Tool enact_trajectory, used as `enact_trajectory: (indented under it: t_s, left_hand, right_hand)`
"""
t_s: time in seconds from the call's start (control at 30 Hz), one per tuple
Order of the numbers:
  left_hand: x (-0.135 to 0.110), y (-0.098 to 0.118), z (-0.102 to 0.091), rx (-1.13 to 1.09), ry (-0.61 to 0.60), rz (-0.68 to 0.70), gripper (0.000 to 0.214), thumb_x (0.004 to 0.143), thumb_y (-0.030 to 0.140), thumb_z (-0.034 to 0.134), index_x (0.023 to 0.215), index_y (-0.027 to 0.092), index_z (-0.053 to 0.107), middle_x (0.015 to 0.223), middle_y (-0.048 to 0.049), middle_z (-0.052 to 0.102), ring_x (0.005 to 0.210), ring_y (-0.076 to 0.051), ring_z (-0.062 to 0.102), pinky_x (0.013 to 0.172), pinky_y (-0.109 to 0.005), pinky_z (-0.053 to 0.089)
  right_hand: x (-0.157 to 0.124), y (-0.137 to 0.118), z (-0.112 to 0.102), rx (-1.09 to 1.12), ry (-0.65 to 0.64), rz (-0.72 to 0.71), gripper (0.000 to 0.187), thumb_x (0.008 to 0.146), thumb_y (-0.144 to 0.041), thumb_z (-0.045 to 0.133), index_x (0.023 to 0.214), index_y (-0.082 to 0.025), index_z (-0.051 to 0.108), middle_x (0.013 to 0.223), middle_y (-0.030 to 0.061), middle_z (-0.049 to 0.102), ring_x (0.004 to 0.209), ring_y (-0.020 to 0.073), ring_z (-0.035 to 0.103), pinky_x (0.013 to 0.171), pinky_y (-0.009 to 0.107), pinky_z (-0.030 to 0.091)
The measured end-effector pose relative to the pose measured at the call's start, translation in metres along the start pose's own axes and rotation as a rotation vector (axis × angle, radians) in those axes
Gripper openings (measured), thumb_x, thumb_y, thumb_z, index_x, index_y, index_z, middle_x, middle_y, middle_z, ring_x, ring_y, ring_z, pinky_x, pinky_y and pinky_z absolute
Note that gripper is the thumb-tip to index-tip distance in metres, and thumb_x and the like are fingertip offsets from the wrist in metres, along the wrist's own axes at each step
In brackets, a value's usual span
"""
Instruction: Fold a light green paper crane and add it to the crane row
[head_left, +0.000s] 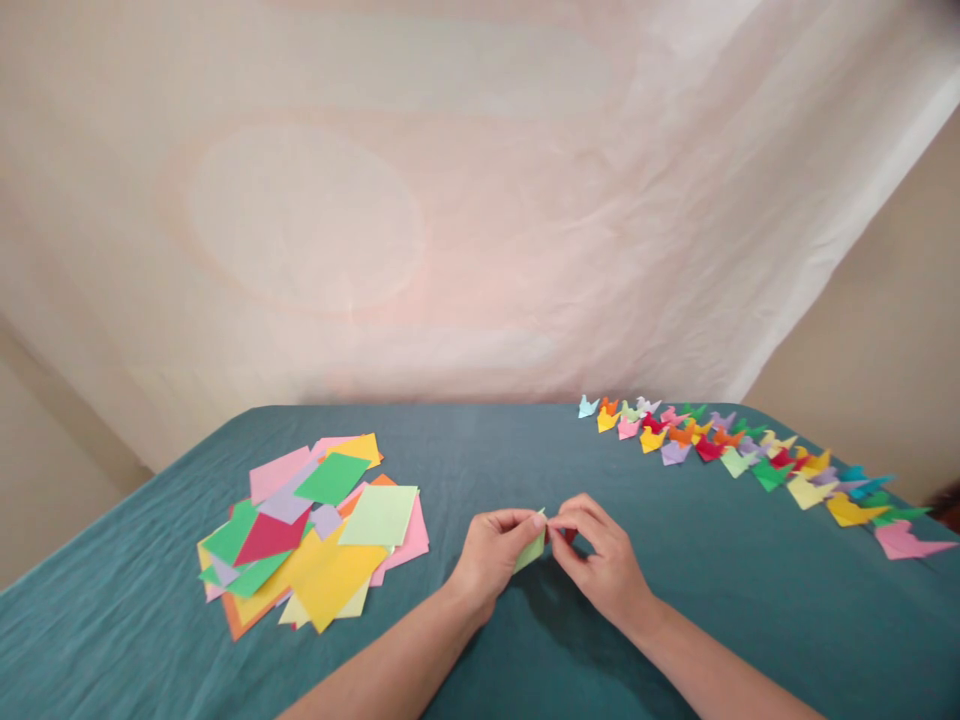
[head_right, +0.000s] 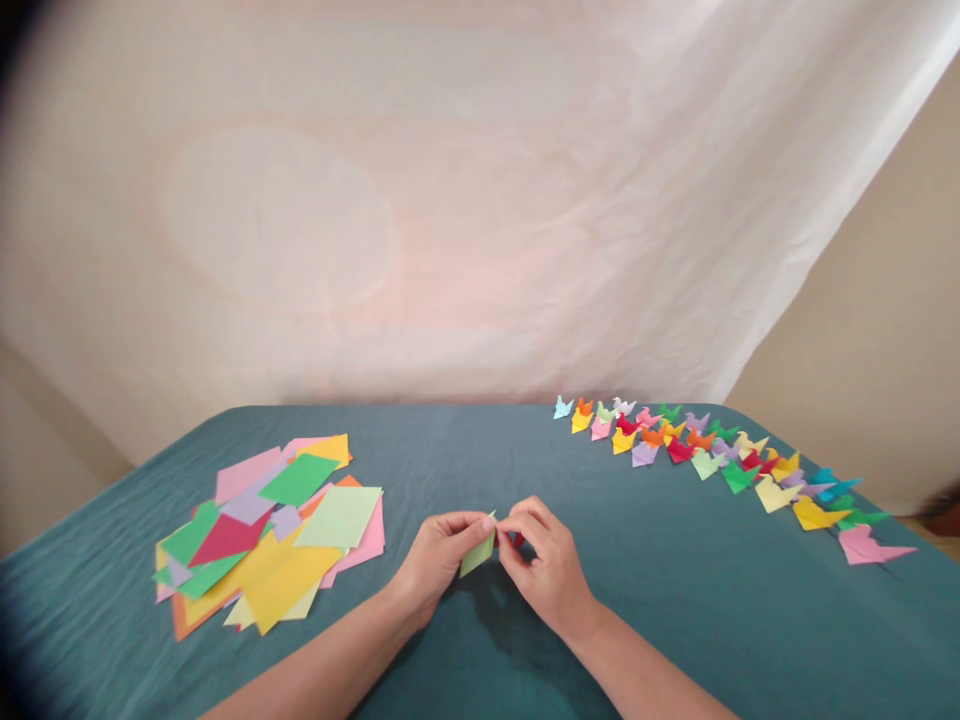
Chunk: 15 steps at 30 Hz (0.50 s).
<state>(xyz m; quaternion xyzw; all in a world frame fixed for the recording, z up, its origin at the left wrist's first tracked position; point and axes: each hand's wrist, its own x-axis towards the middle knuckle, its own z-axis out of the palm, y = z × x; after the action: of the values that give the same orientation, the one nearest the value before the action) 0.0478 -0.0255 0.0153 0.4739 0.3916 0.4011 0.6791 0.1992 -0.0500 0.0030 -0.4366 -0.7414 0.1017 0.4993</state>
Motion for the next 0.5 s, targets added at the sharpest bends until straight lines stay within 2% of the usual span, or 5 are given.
enact_trajectory:
  t_s: [0.33, 0.5]
  left_hand:
    - [-0.0001, -0.0009, 0.0013, 0.012, 0.016, 0.015, 0.035, 0.067, 0.044, 0.070, 0.068, 0.009, 0.067, 0.059, -0.0003, 0.054, 0.054, -0.008, 0.040, 0.053, -0.020, 0.029]
    - [0.0005, -0.0035, 0.0005, 0.030, 0.029, 0.068, 0.033, 0.070, 0.042, 0.067, 0.068, 0.009, 0.066, 0.059, 0.0003, 0.053, 0.055, -0.007, 0.039, 0.054, -0.020, 0.029]
  right_hand:
    - [-0.0010, -0.0003, 0.0025, 0.007, 0.007, -0.010, 0.011, 0.080, -0.011, 0.051, 0.080, -0.020, 0.057, 0.077, 0.0026, 0.052, 0.069, 0.0150, 0.051, 0.064, 0.028, 0.045]
    - [-0.0001, -0.0016, 0.0017, 0.052, 0.018, 0.041, 0.008, 0.080, -0.012, 0.052, 0.081, -0.019, 0.055, 0.079, 0.0024, 0.051, 0.068, 0.0143, 0.051, 0.064, 0.028, 0.044]
